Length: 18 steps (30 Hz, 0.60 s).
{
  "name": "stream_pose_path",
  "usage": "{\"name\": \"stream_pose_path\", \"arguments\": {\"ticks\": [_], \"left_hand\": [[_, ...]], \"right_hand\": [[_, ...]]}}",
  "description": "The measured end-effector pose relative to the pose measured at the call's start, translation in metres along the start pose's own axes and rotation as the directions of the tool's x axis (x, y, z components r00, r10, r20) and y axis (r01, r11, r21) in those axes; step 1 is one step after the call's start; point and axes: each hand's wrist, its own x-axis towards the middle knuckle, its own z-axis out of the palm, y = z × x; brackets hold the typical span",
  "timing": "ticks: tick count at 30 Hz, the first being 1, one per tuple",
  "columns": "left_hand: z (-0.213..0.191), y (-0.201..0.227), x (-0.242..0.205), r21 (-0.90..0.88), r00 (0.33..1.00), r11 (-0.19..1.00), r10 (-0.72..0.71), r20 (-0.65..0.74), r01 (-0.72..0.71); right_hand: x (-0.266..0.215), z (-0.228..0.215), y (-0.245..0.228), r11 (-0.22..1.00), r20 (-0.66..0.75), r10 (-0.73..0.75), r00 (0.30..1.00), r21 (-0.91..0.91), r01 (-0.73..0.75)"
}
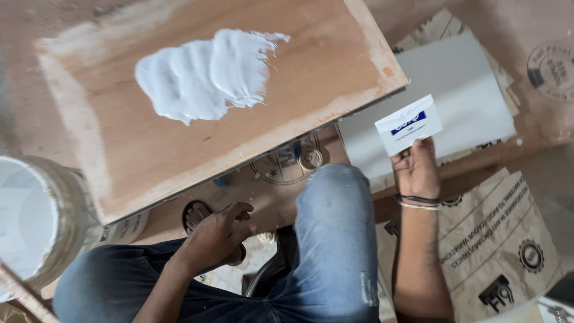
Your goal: The person applies a white adhesive substance to a rectangular wooden board. They first use a wooden stick to scoop the adhesive from a bucket and spread it onto the board, then switch to a small rectangular card to smooth and distribute the adhesive evenly across the surface.
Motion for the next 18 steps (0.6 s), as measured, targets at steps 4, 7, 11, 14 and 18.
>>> {"name": "stream_pose_path", "arguments": {"ticks": [4,7,11,14,18], "left_hand": [[-0.022,-0.005,-0.027,-0.095,0.986,0.986,0.125,-0.108,-0.135],[-0.059,-0.018,-0.045,-0.168,0.968,0.98,0.062,-0.243,-0.105],[-0.119,-0.042,-0.041,-0.209,0.814,0.956,0.049,-0.579,-0.206],[-0.137,-0.059,-0.031,-0.323,0.6,0.856,-0.018,-0.8,-0.405],[-0.12,-0.066,-0.036,-0.434,0.54,0.711,-0.091,-0.837,-0.553]], "right_hand": [[0.019,0.055,-0.024,0.952,0.131,0.125,0.983,0.263,-0.156],[0.025,0.112,-0.031,0.878,0.427,0.215,0.878,0.309,-0.365],[-0.007,0.196,-0.019,0.981,0.294,0.131,0.947,-0.173,-0.082],[-0.024,0.237,0.0,0.954,0.442,0.107,0.891,-0.297,0.033],[-0.056,0.245,0.048,0.892,0.499,0.25,0.83,-0.451,0.003]]}}
